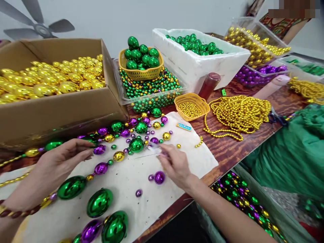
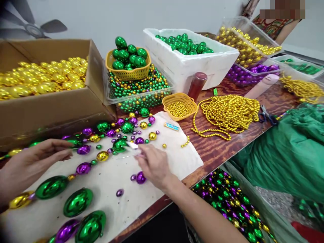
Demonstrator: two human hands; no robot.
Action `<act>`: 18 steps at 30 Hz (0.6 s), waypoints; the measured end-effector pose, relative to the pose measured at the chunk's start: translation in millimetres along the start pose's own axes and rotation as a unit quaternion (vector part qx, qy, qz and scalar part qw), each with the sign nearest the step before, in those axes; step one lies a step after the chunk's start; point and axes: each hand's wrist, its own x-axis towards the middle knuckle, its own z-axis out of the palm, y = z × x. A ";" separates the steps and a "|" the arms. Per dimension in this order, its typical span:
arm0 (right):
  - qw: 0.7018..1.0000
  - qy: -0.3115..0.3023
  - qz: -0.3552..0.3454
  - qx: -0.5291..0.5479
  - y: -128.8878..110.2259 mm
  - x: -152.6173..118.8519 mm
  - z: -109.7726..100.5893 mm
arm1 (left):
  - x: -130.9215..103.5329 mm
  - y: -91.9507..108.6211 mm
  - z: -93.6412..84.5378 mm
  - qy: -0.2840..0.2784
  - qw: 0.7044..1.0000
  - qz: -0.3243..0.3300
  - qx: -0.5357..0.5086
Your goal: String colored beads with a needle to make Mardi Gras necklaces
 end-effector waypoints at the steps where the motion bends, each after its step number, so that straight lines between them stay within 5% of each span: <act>1: 0.998 -0.042 -0.040 -0.006 -10.0 13.8 12.5 | -2.4 10.0 1.6 0.003 0.999 -0.015 -0.042; 4: 0.984 -0.136 -0.115 -0.030 -34.8 43.7 40.7 | -7.2 27.6 5.7 0.027 0.988 -0.048 -0.143; 8: 0.985 -0.128 -0.108 -0.032 -41.4 57.4 41.0 | -9.1 34.3 7.2 0.071 0.981 -0.055 -0.174; 14: 0.988 0.014 0.056 -0.145 38.0 28.1 -34.1 | -2.9 79.4 1.5 0.105 0.968 0.001 -0.227; 18: 0.968 0.018 0.102 -0.229 93.9 -6.4 -88.3 | 7.5 134.3 2.1 0.081 0.961 0.098 -0.244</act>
